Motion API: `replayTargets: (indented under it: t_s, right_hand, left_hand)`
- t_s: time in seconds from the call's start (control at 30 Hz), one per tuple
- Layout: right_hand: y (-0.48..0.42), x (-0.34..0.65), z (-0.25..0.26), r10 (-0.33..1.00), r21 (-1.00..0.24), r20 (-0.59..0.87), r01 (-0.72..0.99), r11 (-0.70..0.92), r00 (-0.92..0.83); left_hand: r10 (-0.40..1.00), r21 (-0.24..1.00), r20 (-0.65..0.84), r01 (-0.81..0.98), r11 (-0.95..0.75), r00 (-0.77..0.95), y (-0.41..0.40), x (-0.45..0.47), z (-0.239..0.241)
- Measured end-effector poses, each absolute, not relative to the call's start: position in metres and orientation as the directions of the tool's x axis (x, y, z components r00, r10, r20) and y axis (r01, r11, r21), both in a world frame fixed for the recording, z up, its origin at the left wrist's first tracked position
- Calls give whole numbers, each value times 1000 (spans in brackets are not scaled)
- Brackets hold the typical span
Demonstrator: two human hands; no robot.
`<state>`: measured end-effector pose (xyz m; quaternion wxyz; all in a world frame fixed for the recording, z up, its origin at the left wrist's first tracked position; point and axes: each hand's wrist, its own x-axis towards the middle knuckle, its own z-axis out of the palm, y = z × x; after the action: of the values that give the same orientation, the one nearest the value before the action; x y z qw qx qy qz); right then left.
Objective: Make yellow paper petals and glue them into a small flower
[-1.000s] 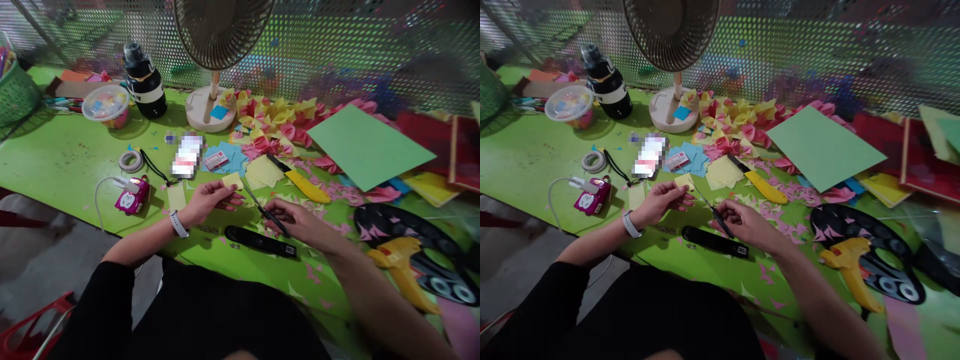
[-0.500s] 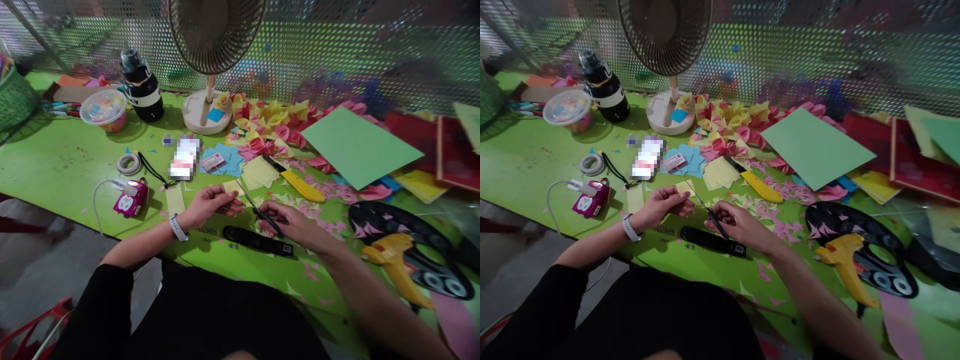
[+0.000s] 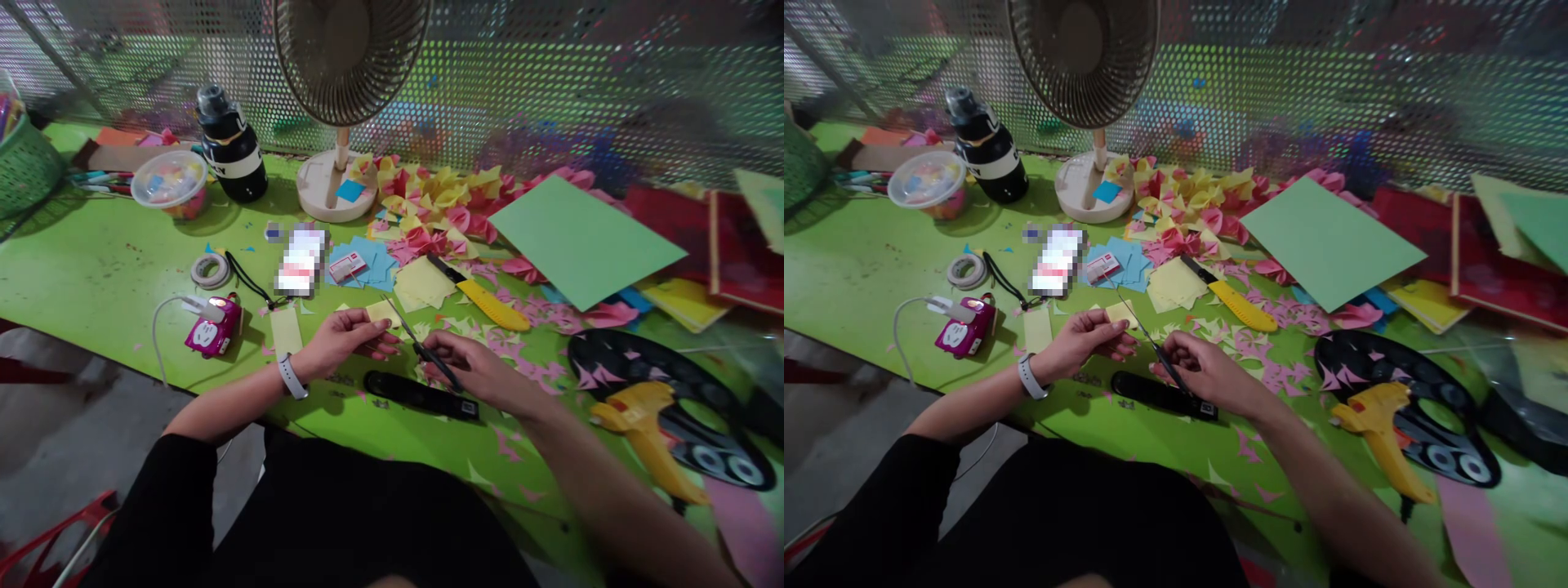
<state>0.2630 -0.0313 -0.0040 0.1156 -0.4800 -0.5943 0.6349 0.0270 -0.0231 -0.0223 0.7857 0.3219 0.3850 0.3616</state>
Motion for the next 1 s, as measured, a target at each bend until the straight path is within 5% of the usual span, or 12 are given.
replayTargets:
  t_s: [1.0]
  right_hand:
    - [-35, 264, 1, 758, -860, -466, 436, -266, -456]
  left_hand:
    - [847, 795, -377, -338, 503, 374, -20, 25, -26]
